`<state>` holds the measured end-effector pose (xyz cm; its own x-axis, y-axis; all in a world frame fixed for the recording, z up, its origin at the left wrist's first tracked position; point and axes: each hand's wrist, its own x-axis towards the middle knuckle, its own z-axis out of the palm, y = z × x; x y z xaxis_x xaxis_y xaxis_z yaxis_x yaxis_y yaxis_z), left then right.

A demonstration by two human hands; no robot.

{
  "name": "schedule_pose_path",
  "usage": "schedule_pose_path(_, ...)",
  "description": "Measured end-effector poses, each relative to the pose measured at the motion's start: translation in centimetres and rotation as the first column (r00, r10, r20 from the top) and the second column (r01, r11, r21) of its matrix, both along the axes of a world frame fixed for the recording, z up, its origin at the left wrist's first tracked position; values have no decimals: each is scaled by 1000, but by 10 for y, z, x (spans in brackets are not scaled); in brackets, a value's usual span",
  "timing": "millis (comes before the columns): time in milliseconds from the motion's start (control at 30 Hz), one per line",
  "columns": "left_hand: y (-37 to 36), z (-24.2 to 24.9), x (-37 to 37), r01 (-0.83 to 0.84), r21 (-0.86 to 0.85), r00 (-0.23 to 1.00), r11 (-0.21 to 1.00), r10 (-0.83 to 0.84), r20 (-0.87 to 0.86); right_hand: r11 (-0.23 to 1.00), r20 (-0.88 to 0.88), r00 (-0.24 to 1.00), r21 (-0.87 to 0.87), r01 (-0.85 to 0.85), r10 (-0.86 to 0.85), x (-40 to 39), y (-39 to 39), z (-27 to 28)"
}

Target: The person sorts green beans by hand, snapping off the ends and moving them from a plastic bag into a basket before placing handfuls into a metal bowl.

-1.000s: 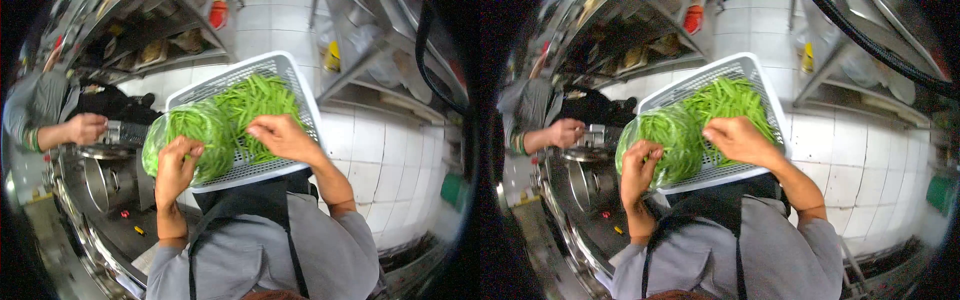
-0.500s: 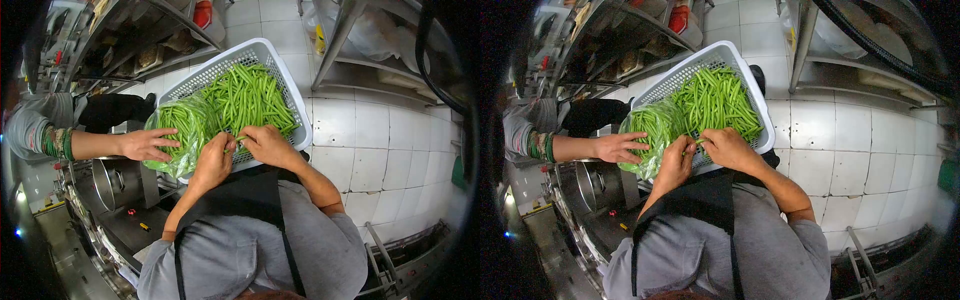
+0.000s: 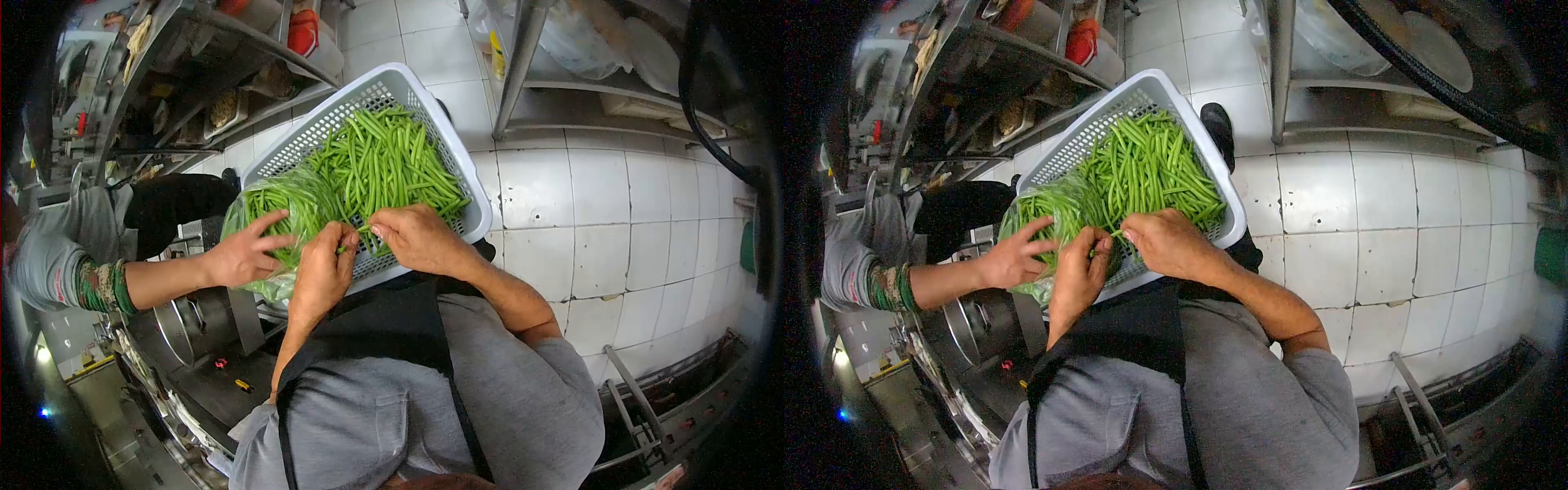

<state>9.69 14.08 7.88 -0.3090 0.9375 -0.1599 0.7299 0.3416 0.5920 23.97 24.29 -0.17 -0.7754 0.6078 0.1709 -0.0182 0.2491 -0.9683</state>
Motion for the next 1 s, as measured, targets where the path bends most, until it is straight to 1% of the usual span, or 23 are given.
schedule_pose_path(67,1,1,-1,16,-13,1000,1000,-16,9,999,19,1000,33,-25,25,0,-2,-1)
schedule_pose_path(133,1,0,1,-8,-9,997,1000,8,71,997,38,998,65,-51,49,-1,-6,0)
schedule_pose_path(200,2,-2,-1,-3,-5,998,1000,3,66,989,79,996,141,-43,32,-2,-7,2)
schedule_pose_path(233,2,-3,-2,6,-4,998,1000,-6,61,989,82,996,141,-44,33,-2,-8,4)
schedule_pose_path(300,3,-5,-1,-2,-12,998,1000,2,61,988,118,993,151,12,-30,-2,-9,9)
schedule_pose_path(367,5,-9,-1,-1,-22,998,1000,3,61,988,106,993,151,38,-54,-3,-11,4)
schedule_pose_path(433,4,-16,-1,5,25,997,1000,-7,79,987,97,992,147,65,-80,-4,-12,1)
schedule_pose_path(467,4,-15,0,11,21,997,1000,-12,82,985,110,985,129,115,-130,-4,-12,1)
schedule_pose_path(500,3,-13,2,9,6,992,1000,-10,128,980,122,976,113,165,-178,-4,-12,0)
schedule_pose_path(533,2,-12,2,7,-8,985,1000,-6,175,979,125,975,111,168,-182,-5,-10,1)
schedule_pose_path(567,0,-15,1,10,-10,984,1000,-8,178,971,64,971,76,226,-231,-5,-8,2)
schedule_pose_path(600,-3,-21,0,-15,53,972,998,2,236,960,5,960,37,279,-280,-6,-6,2)
schedule_pose_path(633,-4,-25,-2,-44,114,956,993,9,295,959,10,960,36,280,-280,-6,-4,3)
schedule_pose_path(667,-3,-25,-3,-44,111,954,993,9,299,946,-9,954,-135,295,-299,-5,-3,3)
schedule_pose_path(700,-2,-24,-5,-132,24,889,991,108,445,906,-26,947,-301,299,-321,-5,-1,3)
schedule_pose_path(733,0,-24,-7,-205,-75,795,976,211,569,906,-24,947,-301,299,-321,-3,3,1)
schedule_pose_path(767,1,-24,-8,-193,-130,723,973,231,651,750,-114,949,-643,156,-295,2,8,-1)
schedule_pose_path(800,3,-24,-7,-196,-130,723,972,233,651,482,-206,931,-875,-38,-301,6,11,-3)
schedule_pose_path(833,5,-24,-3,-193,-148,695,970,242,678,479,-266,908,-874,-84,-325,7,12,-5)
schedule_pose_path(867,6,-24,-2,-193,-166,665,967,253,702,478,-269,910,-873,-93,-315,10,13,-9)
schedule_pose_path(900,7,-27,-4,-133,-145,727,981,196,659,493,-255,914,-867,-72,-316,12,13,-11)
schedule_pose_path(933,8,-29,-3,-148,-144,726,978,206,656,508,-241,918,-860,-51,-315,11,14,-11)
schedule_pose_path(1000,10,-32,1,-199,-76,661,977,191,725,508,-209,928,-861,-25,-310,11,15,-6)
